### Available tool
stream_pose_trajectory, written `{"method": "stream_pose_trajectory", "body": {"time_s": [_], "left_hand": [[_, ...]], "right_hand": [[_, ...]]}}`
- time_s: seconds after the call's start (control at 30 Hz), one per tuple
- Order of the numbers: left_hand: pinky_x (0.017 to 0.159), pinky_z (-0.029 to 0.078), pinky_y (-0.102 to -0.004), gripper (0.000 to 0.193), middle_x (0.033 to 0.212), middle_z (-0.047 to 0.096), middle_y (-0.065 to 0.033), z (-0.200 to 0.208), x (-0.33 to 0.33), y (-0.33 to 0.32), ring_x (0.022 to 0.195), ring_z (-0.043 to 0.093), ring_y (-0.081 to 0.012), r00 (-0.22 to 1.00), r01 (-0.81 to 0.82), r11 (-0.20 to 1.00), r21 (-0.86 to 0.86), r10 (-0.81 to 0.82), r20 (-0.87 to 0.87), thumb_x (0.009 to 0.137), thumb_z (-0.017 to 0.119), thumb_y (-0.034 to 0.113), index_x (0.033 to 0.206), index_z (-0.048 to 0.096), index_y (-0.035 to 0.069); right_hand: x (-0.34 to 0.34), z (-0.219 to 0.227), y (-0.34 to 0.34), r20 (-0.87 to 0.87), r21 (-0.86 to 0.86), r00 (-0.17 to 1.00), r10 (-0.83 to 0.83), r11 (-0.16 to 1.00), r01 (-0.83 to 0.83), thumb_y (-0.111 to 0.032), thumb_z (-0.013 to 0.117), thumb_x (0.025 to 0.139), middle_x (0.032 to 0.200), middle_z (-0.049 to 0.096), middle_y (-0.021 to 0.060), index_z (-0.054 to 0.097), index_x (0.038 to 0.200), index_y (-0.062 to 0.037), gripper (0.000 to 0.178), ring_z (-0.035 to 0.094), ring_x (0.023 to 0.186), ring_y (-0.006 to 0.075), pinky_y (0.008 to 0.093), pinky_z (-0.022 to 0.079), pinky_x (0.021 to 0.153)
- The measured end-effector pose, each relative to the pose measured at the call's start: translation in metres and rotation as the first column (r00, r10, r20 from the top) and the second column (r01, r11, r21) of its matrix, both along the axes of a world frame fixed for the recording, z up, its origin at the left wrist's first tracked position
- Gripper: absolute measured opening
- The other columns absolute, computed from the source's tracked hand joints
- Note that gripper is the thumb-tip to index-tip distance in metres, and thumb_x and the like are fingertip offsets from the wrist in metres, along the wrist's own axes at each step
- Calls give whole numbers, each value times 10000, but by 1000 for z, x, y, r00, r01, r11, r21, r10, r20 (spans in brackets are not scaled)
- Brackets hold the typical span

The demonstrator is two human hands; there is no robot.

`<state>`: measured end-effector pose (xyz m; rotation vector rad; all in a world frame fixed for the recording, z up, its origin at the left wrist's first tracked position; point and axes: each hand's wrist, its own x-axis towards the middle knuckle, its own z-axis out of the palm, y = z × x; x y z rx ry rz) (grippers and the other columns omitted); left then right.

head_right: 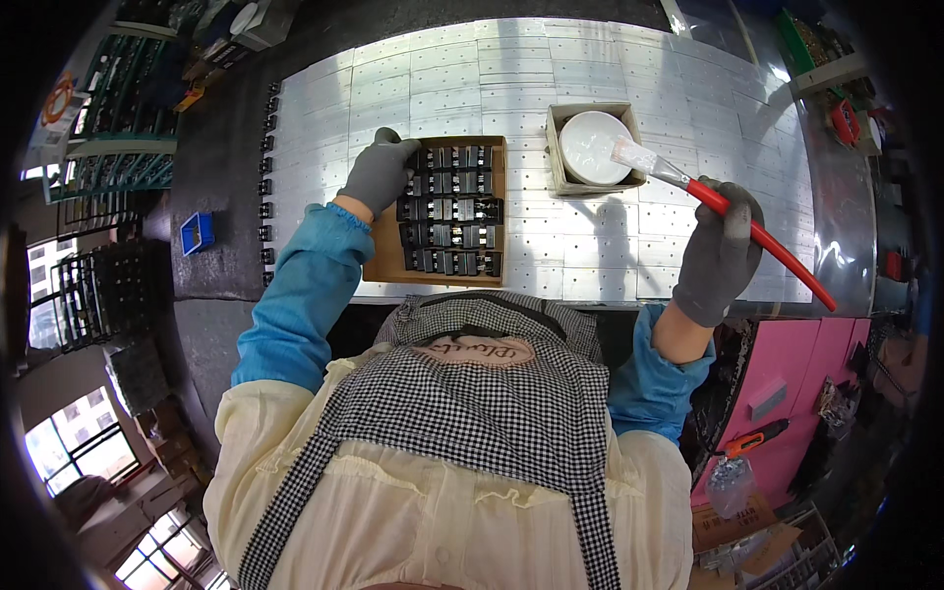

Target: Applying adhesive or sealant to electronic components with a brush and organizing them.

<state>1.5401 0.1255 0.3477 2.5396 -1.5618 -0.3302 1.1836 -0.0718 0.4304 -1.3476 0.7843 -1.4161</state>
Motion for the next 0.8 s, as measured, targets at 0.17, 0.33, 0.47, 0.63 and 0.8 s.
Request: {"method": "stream_pose_trajectory", "body": {"time_s": [0.17,0.33,0.47,0.63,0.8], "left_hand": [[818,552,-432,254,1137,536,-224,3,6,-9,915,651,-383,995,85,991,105,-91,48,784,586,2,1028,647,39],[840,538,-424,285,1127,544,-197,9,11,-12,925,636,-376,993,109,984,143,-114,31,729,673,51,1013,649,54],[843,537,-420,300,1117,548,-180,17,16,-9,915,637,-371,986,164,975,152,-166,0,719,689,63,1018,651,60],[823,545,-415,270,1110,554,-195,33,27,0,895,649,-362,976,216,975,58,-217,9,697,713,92,951,653,20],[848,536,-393,325,1119,563,-169,62,64,15,944,639,-350,975,207,977,-51,-211,-74,709,725,114,1019,656,47]], "right_hand": [[3,2,5,-31,41,999,-31,999,32,-323,585,894,913,635,146,632,1008,46,389,504,773,156,272,417,718],[6,6,9,-106,18,993,-50,998,52,-352,573,900,892,628,137,634,995,44,412,501,774,161,268,404,699],[4,6,11,-89,1,993,-73,997,74,-369,567,906,876,625,126,638,987,41,424,500,762,163,272,397,690],[0,4,13,-127,-30,984,-124,992,122,-361,557,919,870,622,125,640,978,40,414,501,759,166,280,400,690],[0,3,11,-155,-67,986,-60,996,50,-366,552,926,884,622,133,643,990,37,418,521,784,187,291,412,708]]}}
